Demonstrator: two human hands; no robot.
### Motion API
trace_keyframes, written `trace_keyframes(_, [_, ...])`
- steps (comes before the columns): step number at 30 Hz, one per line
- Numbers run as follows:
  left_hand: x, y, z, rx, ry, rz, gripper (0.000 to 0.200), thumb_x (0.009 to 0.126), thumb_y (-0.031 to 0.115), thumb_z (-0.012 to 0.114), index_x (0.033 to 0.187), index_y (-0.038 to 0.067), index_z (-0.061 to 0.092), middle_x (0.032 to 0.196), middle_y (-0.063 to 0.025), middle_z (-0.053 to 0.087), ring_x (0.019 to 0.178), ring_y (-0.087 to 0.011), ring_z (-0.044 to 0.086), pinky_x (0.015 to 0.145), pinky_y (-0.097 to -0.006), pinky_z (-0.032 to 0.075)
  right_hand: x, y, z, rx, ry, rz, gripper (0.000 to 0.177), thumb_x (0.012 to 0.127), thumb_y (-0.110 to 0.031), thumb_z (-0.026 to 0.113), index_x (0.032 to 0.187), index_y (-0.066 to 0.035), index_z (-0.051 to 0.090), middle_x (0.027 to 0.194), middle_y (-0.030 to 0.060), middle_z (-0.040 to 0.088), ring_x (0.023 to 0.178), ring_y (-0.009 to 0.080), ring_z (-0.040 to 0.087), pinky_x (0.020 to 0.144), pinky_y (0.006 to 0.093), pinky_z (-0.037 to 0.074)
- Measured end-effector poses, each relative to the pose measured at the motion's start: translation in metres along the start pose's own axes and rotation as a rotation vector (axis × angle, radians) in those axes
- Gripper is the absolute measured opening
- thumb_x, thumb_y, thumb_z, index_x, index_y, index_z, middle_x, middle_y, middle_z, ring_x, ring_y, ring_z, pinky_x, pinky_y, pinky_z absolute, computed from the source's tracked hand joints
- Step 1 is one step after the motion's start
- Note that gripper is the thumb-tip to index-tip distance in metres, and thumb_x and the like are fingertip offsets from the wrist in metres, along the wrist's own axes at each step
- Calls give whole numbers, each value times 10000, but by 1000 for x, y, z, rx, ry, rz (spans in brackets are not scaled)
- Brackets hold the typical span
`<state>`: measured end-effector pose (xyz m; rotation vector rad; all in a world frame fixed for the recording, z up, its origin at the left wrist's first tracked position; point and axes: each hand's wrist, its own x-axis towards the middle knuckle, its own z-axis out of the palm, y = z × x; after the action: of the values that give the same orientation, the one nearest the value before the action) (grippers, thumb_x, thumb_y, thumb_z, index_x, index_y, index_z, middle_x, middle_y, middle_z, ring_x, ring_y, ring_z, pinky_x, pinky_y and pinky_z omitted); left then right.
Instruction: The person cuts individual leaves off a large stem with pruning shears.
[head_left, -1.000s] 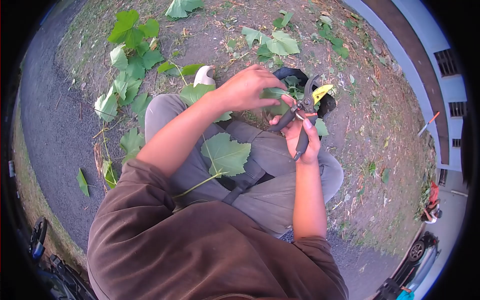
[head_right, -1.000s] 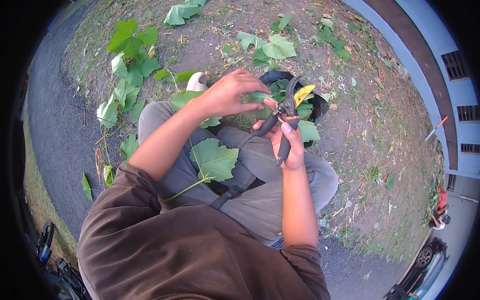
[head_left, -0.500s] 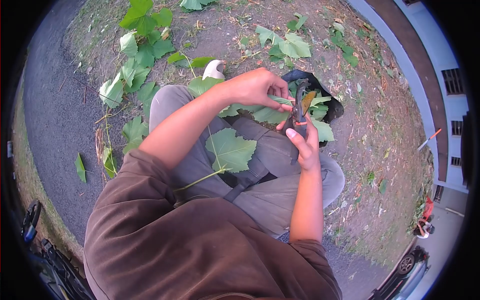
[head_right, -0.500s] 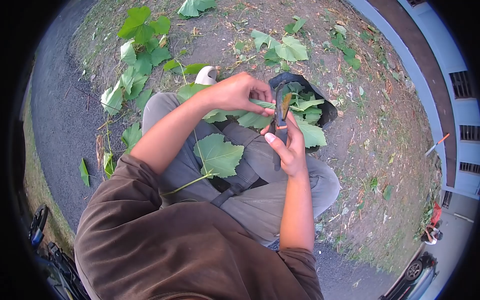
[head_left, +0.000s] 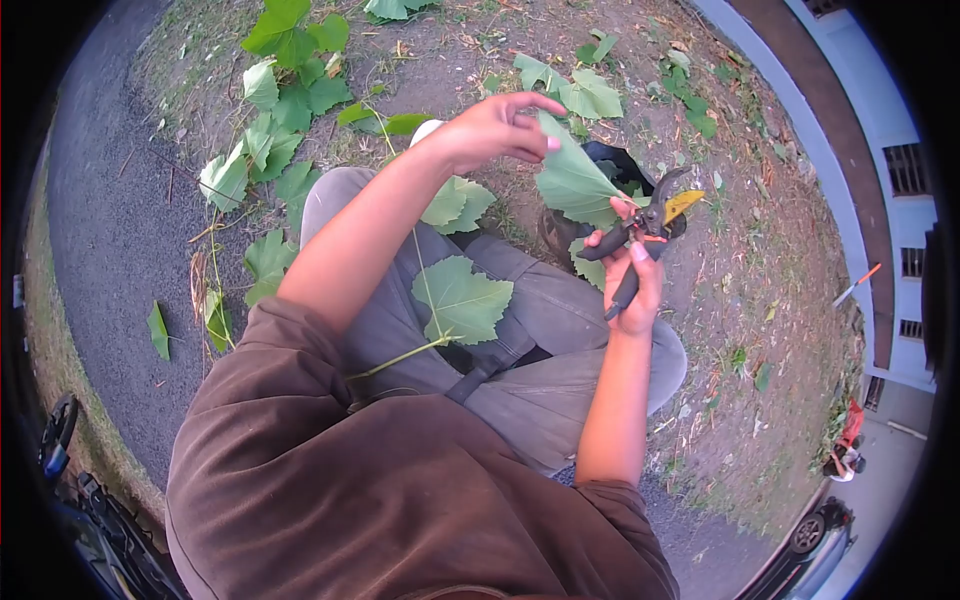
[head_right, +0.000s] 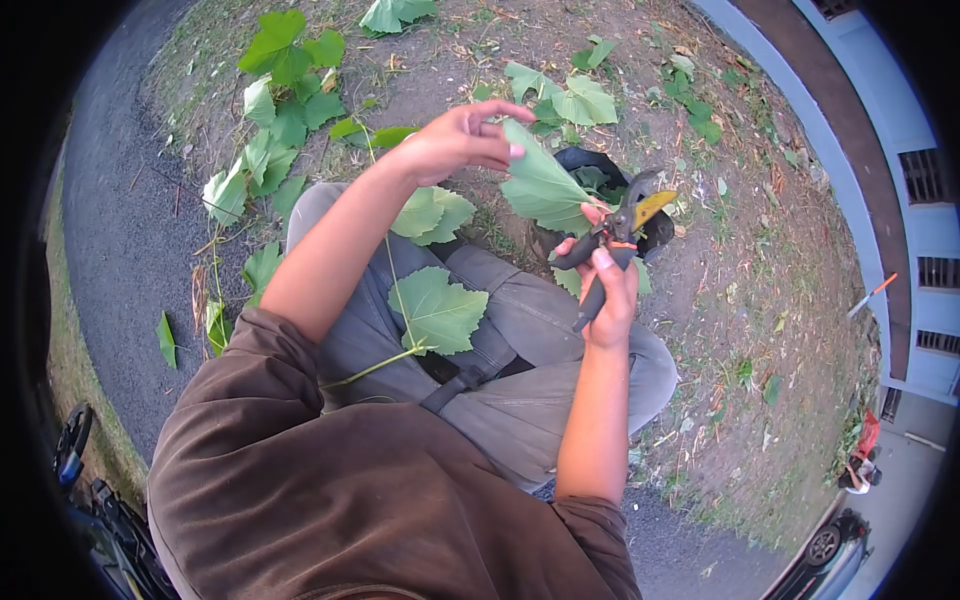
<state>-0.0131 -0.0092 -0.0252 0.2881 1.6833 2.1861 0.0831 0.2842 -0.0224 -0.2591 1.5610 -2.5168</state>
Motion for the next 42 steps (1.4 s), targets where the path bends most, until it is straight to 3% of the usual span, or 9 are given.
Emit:
trace_keyframes(7, [7, -1, -1, -161, 138, -32, 498, 964, 193, 822, 1409, 77, 631, 983, 28, 677, 947, -100, 685, 873, -293, 577, -1, 4, 13, -543, -55, -36, 549, 908, -185, 733, 1398, 45, 640, 1455, 147, 567, 1174, 217, 620, 1022, 345, 500])
trace_keyframes(9, [7, 0, 10, 434, 541, 338, 491, 939, 250, 845, 1361, 74, 665, 1007, -20, 703, 965, -176, 706, 911, -360, 571, 0, 6, 9, -608, -117, -35, 546, 910, -182, 732, 1394, 52, 636, 1414, 132, 583, 1206, 207, 603, 1020, 330, 499])
trace_keyframes(10, [2, 8, 15, 434, 539, 336, 491, 939, 250, 845, 1361, 74, 665, 1007, -20, 703, 965, -176, 706, 911, -360, 571, -1, 6, 10, -607, -115, -34, 546, 910, -182, 732, 1394, 52, 636, 1414, 132, 583, 1206, 207, 603, 1020, 330, 499])
trace_keyframes(13, [-9, 22, 24, 1023, 344, 882, 481, 904, 300, 862, 1297, 70, 705, 1081, -84, 740, 1026, -260, 720, 975, -421, 545, 0, 1, 18, -491, -83, 14, 504, 907, -170, 732, 1350, 58, 655, 1420, 141, 588, 1217, 205, 601, 1029, 340, 500])
trace_keyframes(15, [-15, 11, 27, 1116, -73, 608, 422, 875, 302, 866, 1217, 84, 753, 1117, -104, 763, 1106, -300, 710, 1042, -451, 514, -2, -1, 21, -426, -106, 58, 483, 909, -173, 733, 1321, 68, 664, 1422, 142, 590, 1179, 193, 621, 1020, 348, 511])
trace_keyframes(19, [-9, -7, 23, 1014, -124, 313, 285, 868, 239, 860, 1078, 68, 770, 950, -70, 770, 923, -247, 730, 874, -372, 556, -1, 2, 18, -476, -144, 56, 492, 909, -173, 733, 1328, 75, 661, 1416, 142, 593, 1115, 184, 647, 993, 348, 528])
trace_keyframes(26, [-6, -3, 19, 728, -130, 189, 234, 857, 177, 859, 958, 30, 708, 829, -5, 693, 817, -126, 637, 785, -350, 526, -3, -1, 25, -414, -150, 166, 559, 919, -219, 735, 1376, 87, 633, 1341, 134, 610, 1042, 185, 676, 978, 341, 528])
trace_keyframes(34, [-9, 2, 16, 693, -239, 77, 354, 960, 337, 815, 1167, 50, 805, 933, -53, 779, 847, -128, 671, 805, -339, 534, -4, 1, 15, -263, -119, 190, 568, 956, -238, 674, 1416, 87, 603, 1394, 161, 642, 1022, 198, 696, 959, 363, 526])
trace_keyframes(42, [-5, -4, 4, 683, -320, 7, 316, 967, 264, 811, 1162, 16, 790, 965, -45, 796, 877, -103, 696, 823, -301, 552, -5, -7, 16, -229, -83, 175, 578, 955, -240, 651, 1428, 89, 592, 1440, 178, 638, 1024, 218, 700, 971, 392, 529])
